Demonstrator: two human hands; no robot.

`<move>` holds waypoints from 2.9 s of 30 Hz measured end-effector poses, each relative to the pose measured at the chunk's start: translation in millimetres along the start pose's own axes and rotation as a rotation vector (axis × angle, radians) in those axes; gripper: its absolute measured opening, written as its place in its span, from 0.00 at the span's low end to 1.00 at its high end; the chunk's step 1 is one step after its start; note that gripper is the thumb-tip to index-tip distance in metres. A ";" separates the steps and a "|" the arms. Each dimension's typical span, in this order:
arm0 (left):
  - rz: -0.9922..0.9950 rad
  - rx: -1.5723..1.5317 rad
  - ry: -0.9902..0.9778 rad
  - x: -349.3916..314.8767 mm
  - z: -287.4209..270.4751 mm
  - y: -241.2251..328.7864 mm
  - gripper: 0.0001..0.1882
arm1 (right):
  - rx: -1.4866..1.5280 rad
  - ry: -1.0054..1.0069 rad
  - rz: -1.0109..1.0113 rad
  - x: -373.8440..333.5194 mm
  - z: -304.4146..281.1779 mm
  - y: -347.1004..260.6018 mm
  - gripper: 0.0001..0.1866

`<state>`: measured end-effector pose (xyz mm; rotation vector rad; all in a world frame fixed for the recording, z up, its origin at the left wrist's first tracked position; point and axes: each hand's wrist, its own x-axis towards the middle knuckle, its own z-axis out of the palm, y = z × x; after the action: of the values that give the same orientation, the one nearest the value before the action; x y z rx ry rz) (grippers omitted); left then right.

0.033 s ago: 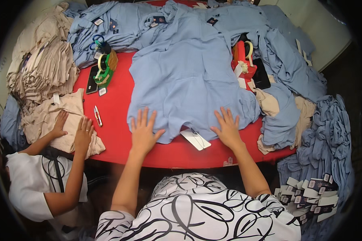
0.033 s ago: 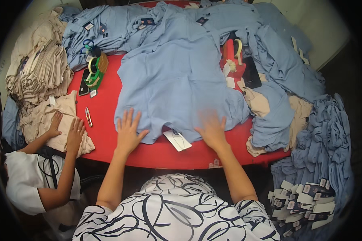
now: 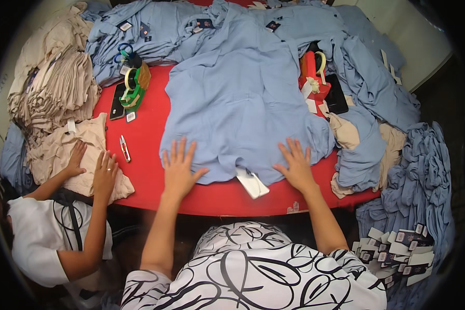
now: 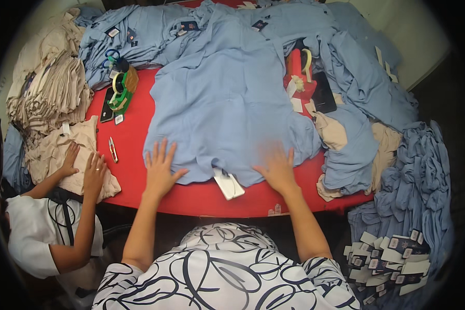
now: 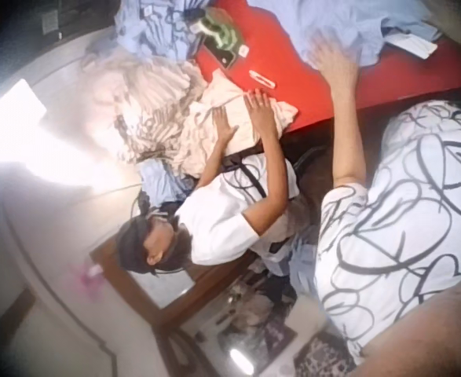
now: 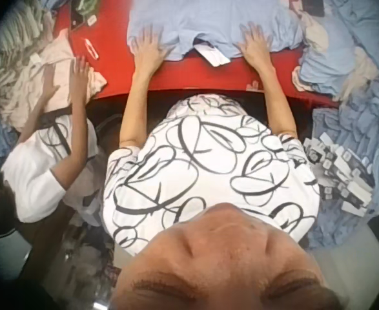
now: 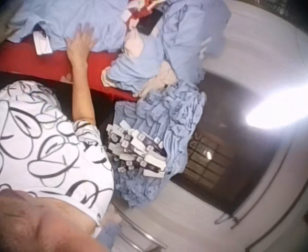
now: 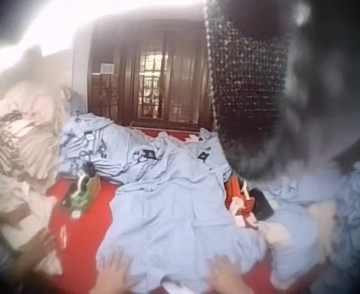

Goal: The person smooths and folds light blue shirts one by one on a red table, adding them to a stack of folded shirts.

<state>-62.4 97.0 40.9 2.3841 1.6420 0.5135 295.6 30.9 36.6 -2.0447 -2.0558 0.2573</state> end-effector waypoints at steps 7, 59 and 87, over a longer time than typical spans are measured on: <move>0.116 -0.018 -0.038 18.0 -10.5 8.2 0.35 | 0.119 0.182 -0.155 3.4 -3.1 27.6 0.14; -0.416 -1.370 0.082 47.4 -112.3 -86.7 0.19 | 0.208 0.403 -0.024 89.0 -115.0 32.7 0.15; -0.260 -0.393 -0.087 -77.5 -58.8 -30.9 0.09 | 0.738 0.058 0.122 12.4 -138.2 65.8 0.06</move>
<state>-137.1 34.3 70.9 1.8580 1.6063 0.6082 397.9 38.8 150.9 -1.6710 -1.4765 0.8240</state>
